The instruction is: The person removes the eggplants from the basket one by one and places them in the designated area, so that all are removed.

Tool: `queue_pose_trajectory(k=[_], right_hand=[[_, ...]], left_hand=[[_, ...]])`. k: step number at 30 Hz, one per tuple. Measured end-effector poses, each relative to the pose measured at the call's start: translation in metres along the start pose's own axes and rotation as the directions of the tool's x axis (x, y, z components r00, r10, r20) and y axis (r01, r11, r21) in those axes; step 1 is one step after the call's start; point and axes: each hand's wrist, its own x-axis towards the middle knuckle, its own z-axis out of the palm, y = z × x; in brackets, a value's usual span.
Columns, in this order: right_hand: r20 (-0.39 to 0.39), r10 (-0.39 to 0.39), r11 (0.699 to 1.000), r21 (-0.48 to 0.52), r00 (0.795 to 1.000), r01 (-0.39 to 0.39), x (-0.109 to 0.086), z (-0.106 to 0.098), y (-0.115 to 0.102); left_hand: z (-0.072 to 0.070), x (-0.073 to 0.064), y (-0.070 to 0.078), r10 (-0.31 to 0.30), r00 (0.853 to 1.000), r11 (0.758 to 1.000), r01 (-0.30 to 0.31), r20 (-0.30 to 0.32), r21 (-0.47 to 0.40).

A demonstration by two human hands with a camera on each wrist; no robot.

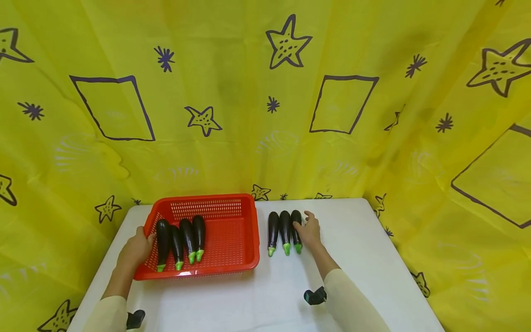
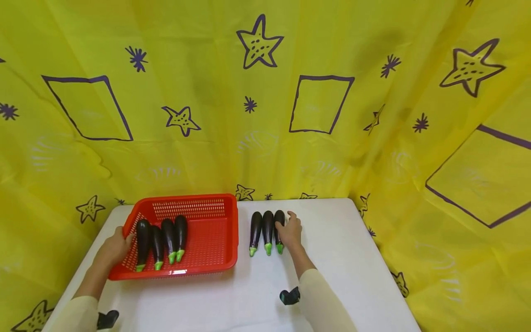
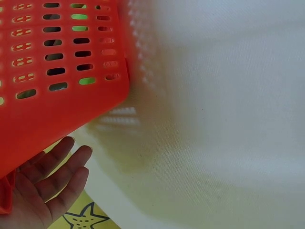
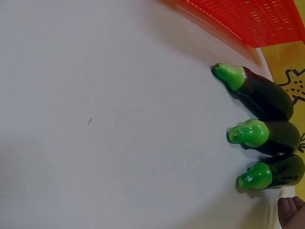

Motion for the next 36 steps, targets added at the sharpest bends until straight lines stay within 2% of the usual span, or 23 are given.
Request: queue_pose_trajectory(k=[9,14,20,26,30,36], right_hand=[[-0.002,0.005,1.000,-0.008,1.000,-0.005,0.004,0.003,-0.006],[-0.019,-0.001,1.000,0.030,1.000,0.002,-0.001,0.005,-0.008],[-0.056,0.031,0.996,0.082,0.998,-0.026,-0.015,0.010,-0.005],[-0.085,-0.022,0.991,0.132,0.996,0.034,-0.031,0.013,-0.010],[-0.067,-0.048,0.984,0.166,0.997,0.059,-0.040,0.016,-0.011],[-0.017,-0.047,0.977,0.206,0.999,0.049,-0.064,0.015,-0.008]], left_hand=[[0.000,0.001,-0.003,0.008,1.000,1.000,-0.008,-0.007,-0.008],[0.000,0.003,-0.003,-0.003,1.000,1.000,0.003,-0.001,-0.016],[0.003,0.003,-0.005,-0.002,1.000,1.000,0.002,0.001,-0.003],[0.002,0.003,-0.005,0.002,1.000,1.000,-0.002,-0.008,0.002],[0.001,0.004,-0.005,0.001,1.000,1.000,-0.001,-0.013,-0.002],[0.002,0.004,-0.004,-0.003,1.000,1.000,0.003,-0.015,-0.008]])
